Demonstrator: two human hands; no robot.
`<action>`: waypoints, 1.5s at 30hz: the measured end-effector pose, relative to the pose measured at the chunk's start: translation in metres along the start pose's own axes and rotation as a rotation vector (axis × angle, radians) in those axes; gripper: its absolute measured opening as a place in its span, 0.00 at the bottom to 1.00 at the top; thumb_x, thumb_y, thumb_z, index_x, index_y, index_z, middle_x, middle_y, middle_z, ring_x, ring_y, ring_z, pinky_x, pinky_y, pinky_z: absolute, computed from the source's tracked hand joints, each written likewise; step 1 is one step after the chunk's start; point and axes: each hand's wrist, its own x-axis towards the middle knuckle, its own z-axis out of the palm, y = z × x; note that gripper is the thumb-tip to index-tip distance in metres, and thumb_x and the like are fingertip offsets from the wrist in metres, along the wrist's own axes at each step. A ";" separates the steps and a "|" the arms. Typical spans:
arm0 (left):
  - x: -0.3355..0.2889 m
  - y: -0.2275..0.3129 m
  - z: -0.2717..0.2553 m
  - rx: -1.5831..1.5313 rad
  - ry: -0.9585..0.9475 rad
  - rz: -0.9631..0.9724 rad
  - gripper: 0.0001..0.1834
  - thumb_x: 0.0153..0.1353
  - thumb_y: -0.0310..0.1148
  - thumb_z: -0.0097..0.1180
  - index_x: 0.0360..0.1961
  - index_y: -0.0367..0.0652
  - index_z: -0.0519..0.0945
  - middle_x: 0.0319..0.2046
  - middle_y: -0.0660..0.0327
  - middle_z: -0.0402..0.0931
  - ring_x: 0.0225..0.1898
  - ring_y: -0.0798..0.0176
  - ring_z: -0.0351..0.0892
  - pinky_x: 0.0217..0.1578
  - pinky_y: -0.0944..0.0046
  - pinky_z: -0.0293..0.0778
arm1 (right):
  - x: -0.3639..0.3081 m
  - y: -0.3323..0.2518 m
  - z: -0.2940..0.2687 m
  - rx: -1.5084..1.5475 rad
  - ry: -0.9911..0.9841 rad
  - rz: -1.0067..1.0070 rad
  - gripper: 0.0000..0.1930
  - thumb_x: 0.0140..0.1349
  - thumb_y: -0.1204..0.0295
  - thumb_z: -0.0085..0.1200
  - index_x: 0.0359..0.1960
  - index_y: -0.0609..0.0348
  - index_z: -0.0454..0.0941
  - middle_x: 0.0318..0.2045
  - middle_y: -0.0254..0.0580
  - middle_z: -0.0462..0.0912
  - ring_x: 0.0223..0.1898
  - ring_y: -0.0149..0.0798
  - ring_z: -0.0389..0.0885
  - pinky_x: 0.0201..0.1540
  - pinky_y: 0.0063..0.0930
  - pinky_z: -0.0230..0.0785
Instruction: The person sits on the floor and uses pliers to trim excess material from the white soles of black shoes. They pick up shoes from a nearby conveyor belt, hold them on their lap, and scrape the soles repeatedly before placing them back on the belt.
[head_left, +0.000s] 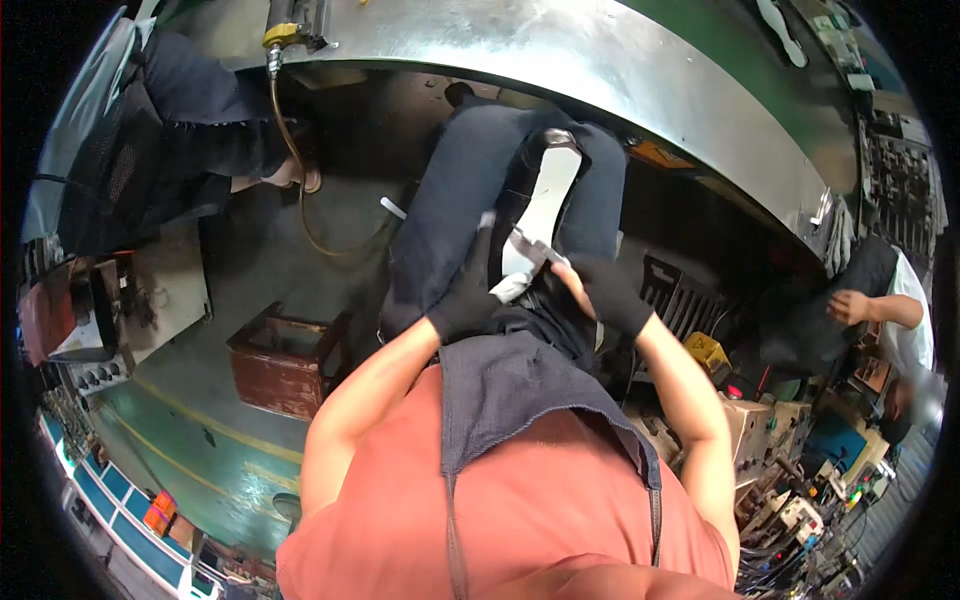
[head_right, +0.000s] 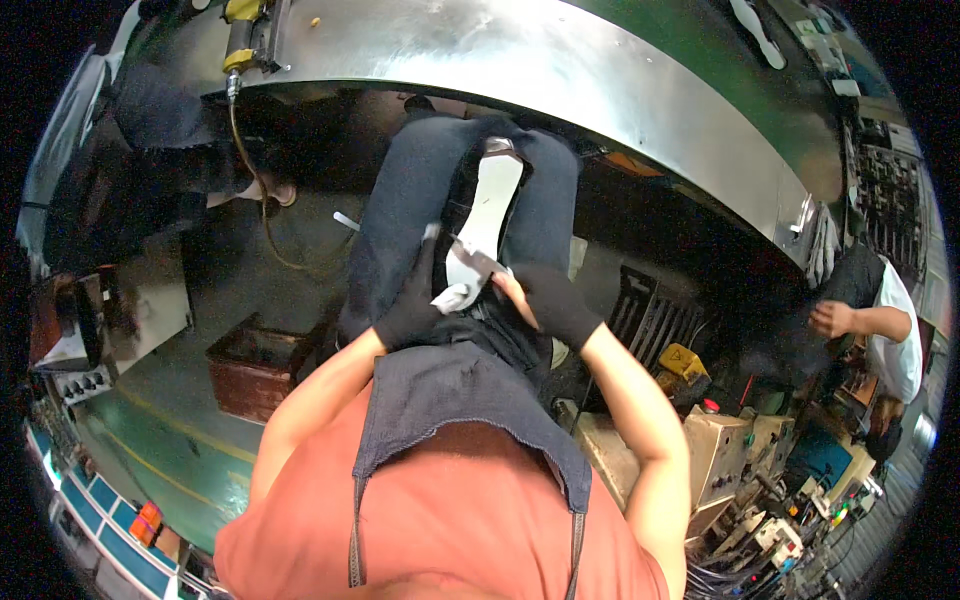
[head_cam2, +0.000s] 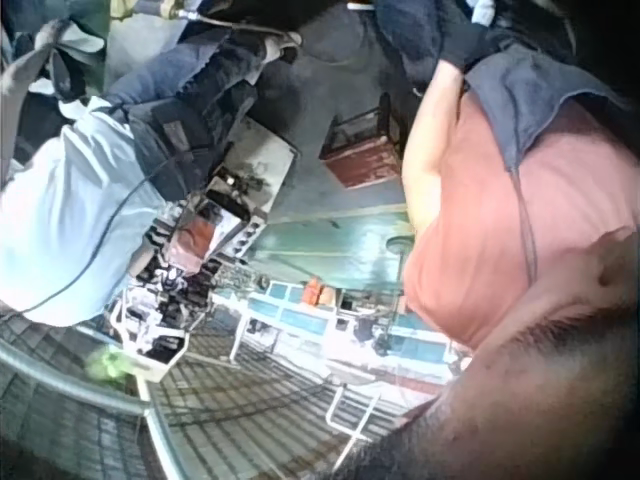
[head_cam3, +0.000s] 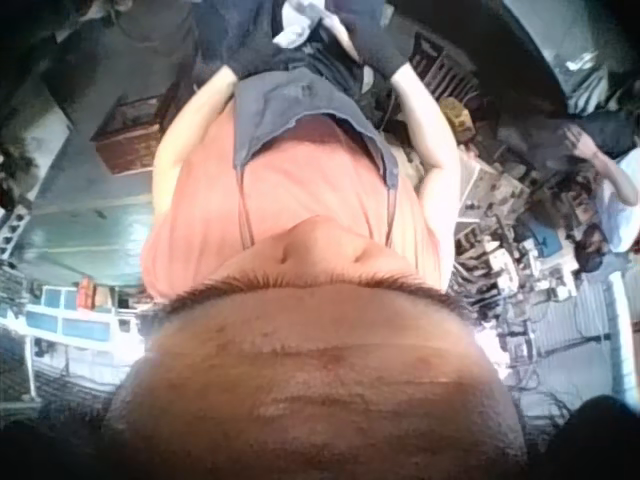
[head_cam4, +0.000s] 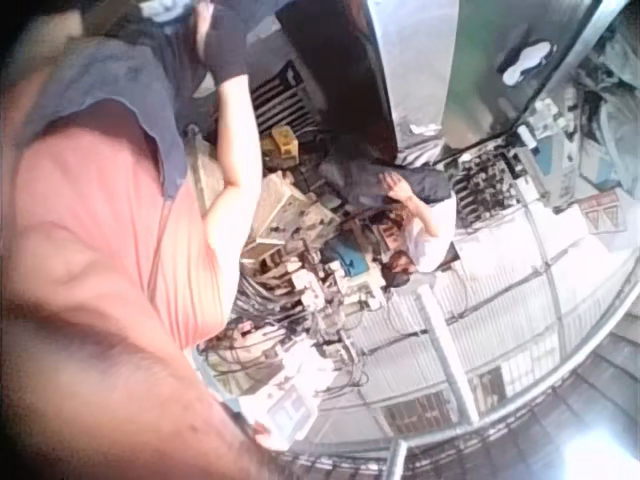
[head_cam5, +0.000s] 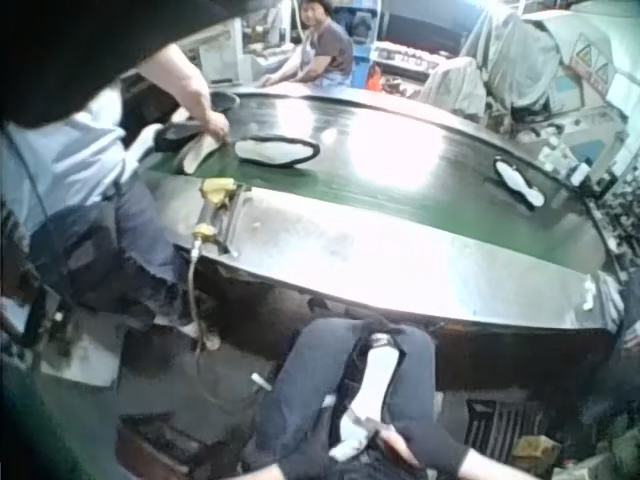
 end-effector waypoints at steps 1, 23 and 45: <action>-0.018 -0.015 0.004 -0.049 0.041 -0.023 0.46 0.62 0.47 0.56 0.68 0.30 0.46 0.68 0.43 0.47 0.71 0.51 0.46 0.68 0.59 0.45 | -0.011 -0.004 0.006 0.074 0.079 -0.035 0.21 0.69 0.57 0.44 0.32 0.65 0.75 0.25 0.58 0.77 0.29 0.53 0.78 0.33 0.40 0.67; 0.007 0.012 0.008 -0.216 -0.020 -0.176 0.48 0.46 0.38 0.72 0.64 0.36 0.58 0.56 0.52 0.69 0.57 0.61 0.68 0.57 0.62 0.64 | -0.026 -0.005 0.017 -0.237 0.149 -0.124 0.16 0.61 0.57 0.54 0.28 0.59 0.74 0.25 0.51 0.76 0.28 0.56 0.77 0.32 0.45 0.69; 0.035 -0.002 -0.006 -0.090 -0.107 -0.222 0.44 0.57 0.42 0.61 0.67 0.31 0.54 0.65 0.40 0.56 0.68 0.46 0.56 0.63 0.60 0.57 | -0.081 0.002 -0.002 0.455 0.171 0.175 0.18 0.69 0.60 0.46 0.31 0.64 0.74 0.21 0.28 0.72 0.25 0.25 0.67 0.30 0.24 0.63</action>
